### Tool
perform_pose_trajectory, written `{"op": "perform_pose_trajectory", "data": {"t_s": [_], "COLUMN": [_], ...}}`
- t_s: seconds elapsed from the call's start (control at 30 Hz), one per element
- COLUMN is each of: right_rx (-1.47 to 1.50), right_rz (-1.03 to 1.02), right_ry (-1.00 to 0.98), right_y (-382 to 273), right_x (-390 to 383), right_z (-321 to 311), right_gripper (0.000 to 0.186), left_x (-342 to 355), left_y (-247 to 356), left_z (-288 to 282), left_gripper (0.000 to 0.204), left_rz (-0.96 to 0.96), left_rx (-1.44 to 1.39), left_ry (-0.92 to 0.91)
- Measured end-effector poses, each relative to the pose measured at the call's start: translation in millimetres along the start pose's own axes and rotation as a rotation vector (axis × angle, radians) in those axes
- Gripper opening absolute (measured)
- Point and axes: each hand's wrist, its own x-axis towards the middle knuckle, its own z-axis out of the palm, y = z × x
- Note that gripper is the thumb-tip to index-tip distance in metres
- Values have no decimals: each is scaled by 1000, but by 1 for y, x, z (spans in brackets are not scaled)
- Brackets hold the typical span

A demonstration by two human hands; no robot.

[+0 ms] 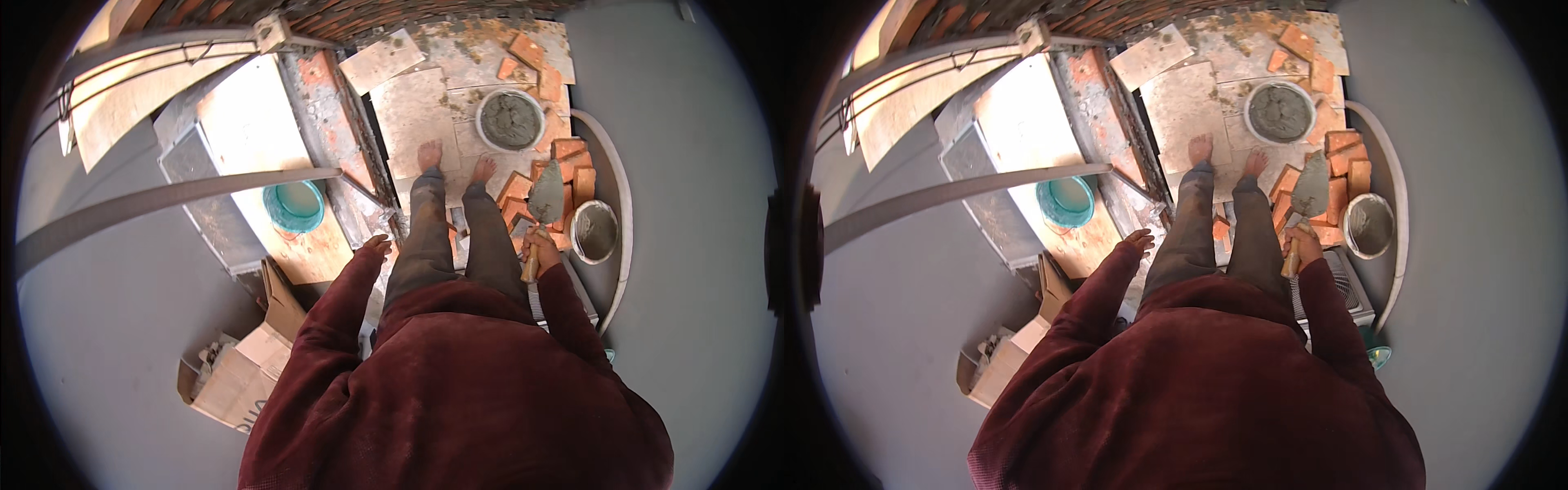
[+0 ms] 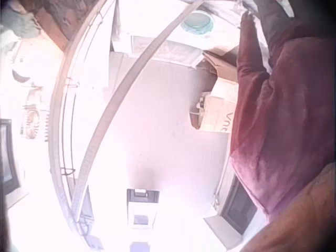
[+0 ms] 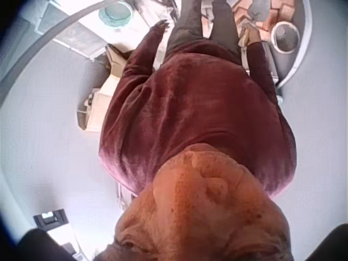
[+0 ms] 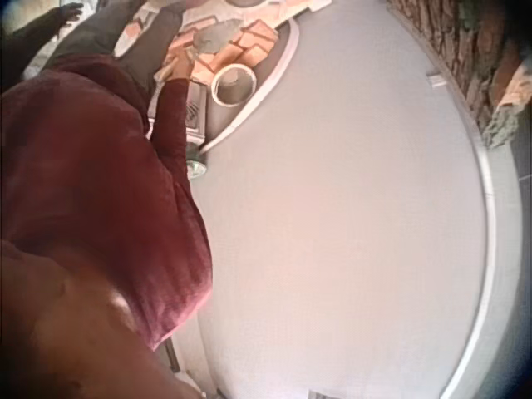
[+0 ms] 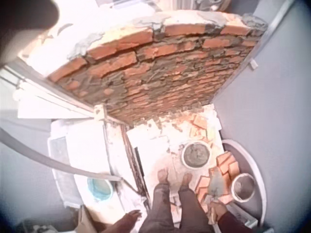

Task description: The person applies mortar to a brick wall using a trowel and places bricks on top, then adjusts a guide string.

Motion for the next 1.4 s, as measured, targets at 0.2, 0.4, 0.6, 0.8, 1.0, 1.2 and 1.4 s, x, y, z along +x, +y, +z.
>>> {"op": "perform_pose_trajectory", "data": {"t_s": [0.2, 0.4, 0.6, 0.8, 1.0, 1.2, 1.4], "right_rx": [-547, -616, -551, -673, -593, -488, -382], "right_rz": [5, -68, 14, 20, -38, 74, 73], "right_ry": [8, 155, 269, 283, 145, 69, -62], "right_y": [-70, -85, -64, -60, -73, -24, 54], "right_x": [53, 67, 76, 63, 77, 89, 82], "right_z": [1, -7, -50, -53, -15, 48, 114], "right_gripper": [13, 11, 8, 13, 10, 11, 32], "left_x": [38, 15, 87, 94, 6, -98, -176], "left_y": [-29, 19, -94, -98, -154, -50, 21], "left_z": [-93, -235, -350, -344, -313, -182, -75], "left_gripper": [11, 101, 61, 45, 41, 51, 47], "left_rz": [211, -195, -22, 40, 238, 146, 272], "left_rx": [-842, 377, 510, -223, -646, -472, -193], "left_ry": [825, 1648, 1087, 810, 897, 892, 732]}}
